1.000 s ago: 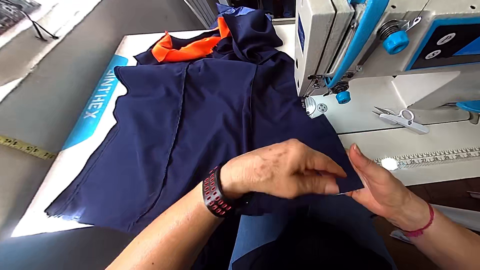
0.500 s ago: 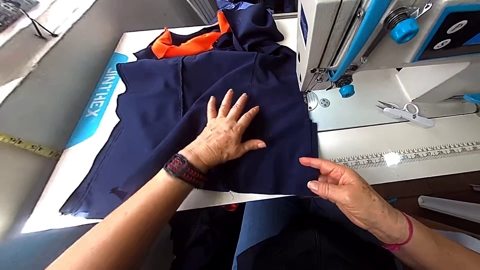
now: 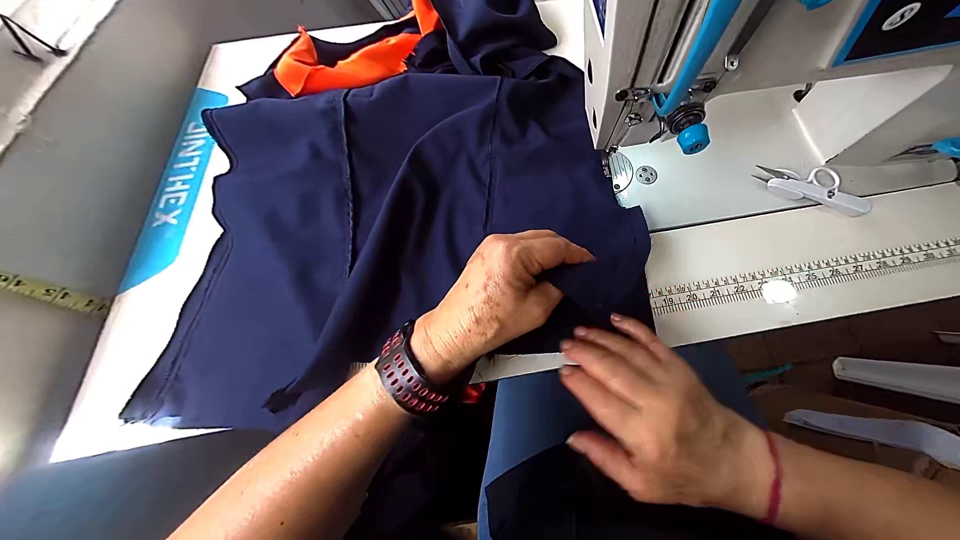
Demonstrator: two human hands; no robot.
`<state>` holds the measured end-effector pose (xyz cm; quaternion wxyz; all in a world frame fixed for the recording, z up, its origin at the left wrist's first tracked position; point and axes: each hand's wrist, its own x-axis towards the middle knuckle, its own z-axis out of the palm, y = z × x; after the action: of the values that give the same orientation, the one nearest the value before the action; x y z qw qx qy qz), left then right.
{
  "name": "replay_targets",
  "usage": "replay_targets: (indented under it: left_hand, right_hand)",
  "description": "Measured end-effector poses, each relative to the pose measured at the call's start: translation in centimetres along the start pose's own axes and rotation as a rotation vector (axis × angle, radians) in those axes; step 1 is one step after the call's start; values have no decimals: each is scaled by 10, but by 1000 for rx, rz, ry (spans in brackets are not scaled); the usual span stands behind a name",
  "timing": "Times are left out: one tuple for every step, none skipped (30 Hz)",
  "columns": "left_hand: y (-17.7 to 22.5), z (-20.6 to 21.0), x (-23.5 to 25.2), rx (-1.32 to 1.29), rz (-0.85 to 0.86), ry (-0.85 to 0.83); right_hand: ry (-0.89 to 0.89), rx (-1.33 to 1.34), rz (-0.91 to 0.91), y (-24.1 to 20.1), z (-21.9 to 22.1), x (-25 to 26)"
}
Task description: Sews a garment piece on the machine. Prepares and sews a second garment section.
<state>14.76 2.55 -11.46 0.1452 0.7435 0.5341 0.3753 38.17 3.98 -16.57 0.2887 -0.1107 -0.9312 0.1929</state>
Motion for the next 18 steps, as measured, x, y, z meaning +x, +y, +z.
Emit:
replay_targets:
  left_hand:
    - [0,3,1,9,46,-42]
    - [2,7,1,30,78,-90]
    - [5,11,-1,59,103,-140]
    - [6,14,-4,90,120,-194]
    - [6,15,-6,110,127,-247]
    - [5,16,-9,120,121,-273]
    - [1,17,-10,126,113,-262]
    - [-4,17,-10,142,104,-234]
    - [-10,18,-11,184,100,-197]
    - [-18,18,-13,257,97,-163]
    - [-25,18,-16,346,83,-151]
    - [-33,18,-21,430,60,-154]
    - [-39,18,-26,509,38,-165]
    - [-44,17,-31,575,25,-172]
    - [-48,15,-35,613,20,-177]
    - [-51,12,-40,635,33,-177]
    - [-54,7,-43,642,51,-179]
    - [-57,3,-46,637,64,-186]
  right_hand:
    - [-93,-88,-41,-7,13,-4]
    - [-145,-139,-51,-9,22,-7]
    - [-159,-166,-50,-8,27,-12]
    - [-157,-185,-50,-6,28,-16]
    - [-149,-206,-54,-5,27,-20]
    - [-135,-221,-59,-4,25,-24]
    - [-126,-233,-62,-5,25,-27]
    - [-133,-242,-47,-8,26,-30]
    - [-144,-254,-20,-12,28,-34]
    - [-146,-266,10,-15,30,-36]
    - [-135,-287,41,-18,33,-39]
    - [-115,-313,65,-20,34,-41]
    - [-98,-345,87,-20,33,-42]
    - [-76,-381,99,-18,32,-43]
    - [-53,-407,103,-15,31,-43]
    - [-37,-414,101,-13,29,-42]
    - [-33,-407,96,-10,26,-42]
    - [-37,-401,90,-9,23,-42]
